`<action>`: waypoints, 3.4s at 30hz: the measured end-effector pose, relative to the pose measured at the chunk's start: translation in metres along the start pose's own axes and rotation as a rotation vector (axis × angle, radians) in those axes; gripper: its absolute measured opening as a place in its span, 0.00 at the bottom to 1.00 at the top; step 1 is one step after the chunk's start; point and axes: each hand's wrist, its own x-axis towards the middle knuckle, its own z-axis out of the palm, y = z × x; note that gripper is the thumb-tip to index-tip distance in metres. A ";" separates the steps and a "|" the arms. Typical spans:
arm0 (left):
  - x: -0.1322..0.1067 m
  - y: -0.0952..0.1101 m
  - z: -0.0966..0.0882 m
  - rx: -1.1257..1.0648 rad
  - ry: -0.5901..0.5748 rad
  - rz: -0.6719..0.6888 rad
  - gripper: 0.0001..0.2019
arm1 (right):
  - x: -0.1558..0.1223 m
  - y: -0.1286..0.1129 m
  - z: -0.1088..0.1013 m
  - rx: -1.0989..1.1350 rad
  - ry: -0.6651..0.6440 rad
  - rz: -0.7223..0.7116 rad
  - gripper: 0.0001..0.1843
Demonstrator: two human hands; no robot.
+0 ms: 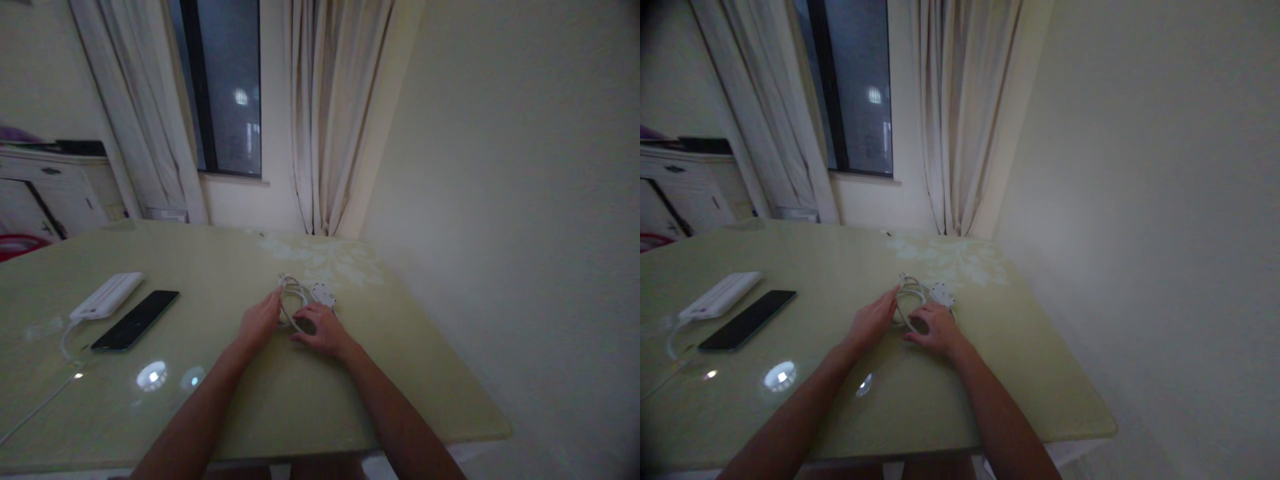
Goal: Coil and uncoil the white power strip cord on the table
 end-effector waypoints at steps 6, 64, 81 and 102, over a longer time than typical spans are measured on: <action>-0.001 0.000 -0.004 -0.035 0.012 -0.012 0.26 | -0.001 -0.006 0.002 -0.045 -0.032 -0.018 0.15; 0.021 -0.039 0.001 -1.489 0.525 -0.482 0.05 | -0.003 0.071 -0.030 0.722 1.403 0.491 0.24; 0.020 -0.058 0.012 -0.689 0.471 -0.348 0.17 | 0.000 0.072 -0.001 0.886 1.006 0.698 0.25; -0.001 -0.023 0.011 0.205 0.130 -0.068 0.25 | 0.001 0.060 0.001 0.835 0.825 0.682 0.32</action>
